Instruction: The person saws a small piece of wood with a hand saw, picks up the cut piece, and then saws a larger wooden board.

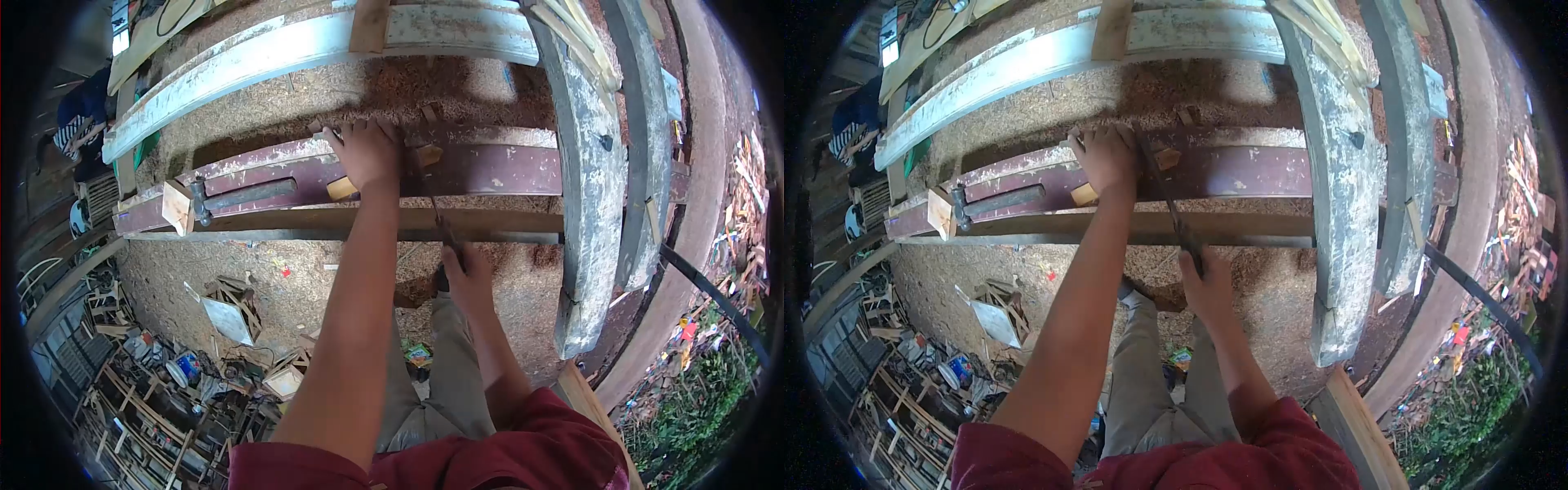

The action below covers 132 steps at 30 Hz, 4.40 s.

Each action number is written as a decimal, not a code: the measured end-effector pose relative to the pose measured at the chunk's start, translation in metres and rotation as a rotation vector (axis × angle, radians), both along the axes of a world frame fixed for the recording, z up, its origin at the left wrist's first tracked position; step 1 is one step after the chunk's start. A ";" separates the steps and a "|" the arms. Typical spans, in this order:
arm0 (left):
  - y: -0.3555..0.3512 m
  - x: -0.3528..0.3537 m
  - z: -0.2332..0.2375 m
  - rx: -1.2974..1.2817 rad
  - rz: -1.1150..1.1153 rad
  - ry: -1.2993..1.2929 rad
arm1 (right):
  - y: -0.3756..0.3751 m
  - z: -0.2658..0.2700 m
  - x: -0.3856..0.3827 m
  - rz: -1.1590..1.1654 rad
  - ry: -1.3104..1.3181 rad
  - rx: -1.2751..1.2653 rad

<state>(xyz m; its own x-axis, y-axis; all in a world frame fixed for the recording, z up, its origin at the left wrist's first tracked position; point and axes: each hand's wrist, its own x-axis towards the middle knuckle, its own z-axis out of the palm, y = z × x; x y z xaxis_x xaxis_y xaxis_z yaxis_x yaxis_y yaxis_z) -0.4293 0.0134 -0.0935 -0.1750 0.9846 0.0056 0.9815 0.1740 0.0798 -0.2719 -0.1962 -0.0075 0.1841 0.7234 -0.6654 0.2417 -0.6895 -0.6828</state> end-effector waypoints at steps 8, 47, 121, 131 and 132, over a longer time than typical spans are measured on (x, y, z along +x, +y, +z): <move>0.001 0.002 0.017 -0.007 0.060 -0.115 | 0.058 0.015 -0.018 -0.007 -0.100 -0.031; 0.002 0.001 0.008 -0.083 0.046 -0.192 | 0.067 0.035 -0.030 -0.168 -0.125 -0.198; 0.003 0.004 0.004 -0.040 0.024 -0.096 | -0.028 -0.004 -0.020 -0.192 -0.158 -0.153; 0.000 0.001 0.001 -0.011 0.040 -0.148 | 0.008 0.012 -0.026 -0.228 -0.134 -0.150; 0.001 0.001 0.001 -0.011 0.042 -0.152 | -0.018 0.011 -0.026 -0.292 -0.097 -0.132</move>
<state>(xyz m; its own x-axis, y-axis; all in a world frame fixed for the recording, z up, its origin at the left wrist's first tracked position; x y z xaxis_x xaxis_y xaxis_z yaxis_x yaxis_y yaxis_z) -0.4283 0.0141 -0.0926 -0.2143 0.9761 -0.0353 0.9501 0.2167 0.2243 -0.2980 -0.2138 0.0031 0.4376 0.5394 -0.7194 0.0806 -0.8204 -0.5661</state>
